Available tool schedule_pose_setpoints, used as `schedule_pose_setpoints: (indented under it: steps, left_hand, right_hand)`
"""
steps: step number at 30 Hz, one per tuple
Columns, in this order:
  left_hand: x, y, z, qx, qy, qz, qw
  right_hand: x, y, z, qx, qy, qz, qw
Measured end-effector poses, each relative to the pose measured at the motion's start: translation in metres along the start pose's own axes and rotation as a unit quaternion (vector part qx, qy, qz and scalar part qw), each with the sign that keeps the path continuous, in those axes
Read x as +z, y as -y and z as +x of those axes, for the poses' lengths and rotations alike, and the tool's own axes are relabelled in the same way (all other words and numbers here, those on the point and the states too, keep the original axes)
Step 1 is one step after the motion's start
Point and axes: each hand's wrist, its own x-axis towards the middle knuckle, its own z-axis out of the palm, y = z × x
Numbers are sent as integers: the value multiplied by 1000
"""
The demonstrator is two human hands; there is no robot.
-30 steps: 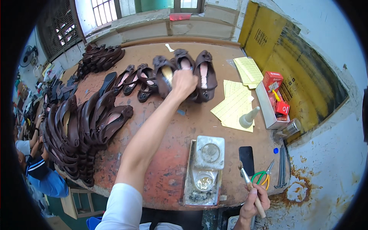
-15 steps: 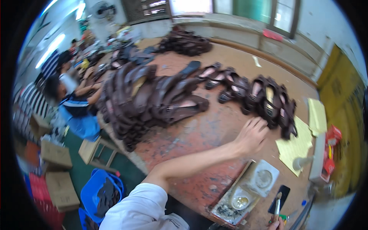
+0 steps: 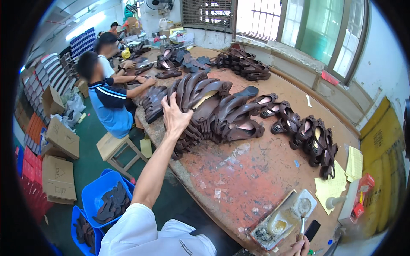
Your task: The person paints the insoles of brown flat shoes using a brush dipped in a container of dark liquid. They repeatedly pick up shoes from a pile, apply the substance to the insole, and place the shoes back on the table.
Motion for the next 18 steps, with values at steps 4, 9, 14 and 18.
schedule_pose_setpoints:
  steps: [4,9,14,18]
  left_hand:
    - [-29,-29,-54,132,15,-116,984]
    - [-53,-45,-125,315,218,-144,912]
    - [-18,-37,-176,392,238,19,889]
    - [7,-35,-187,447,231,-7,864]
  right_hand:
    - [-12,1,-3,-29,-18,8,999]
    - [-30,-17,-31,83,-3,-20,996]
    - [-23,4,-47,87,4,-5,996]
    - [-19,-7,-57,92,21,-6,995]
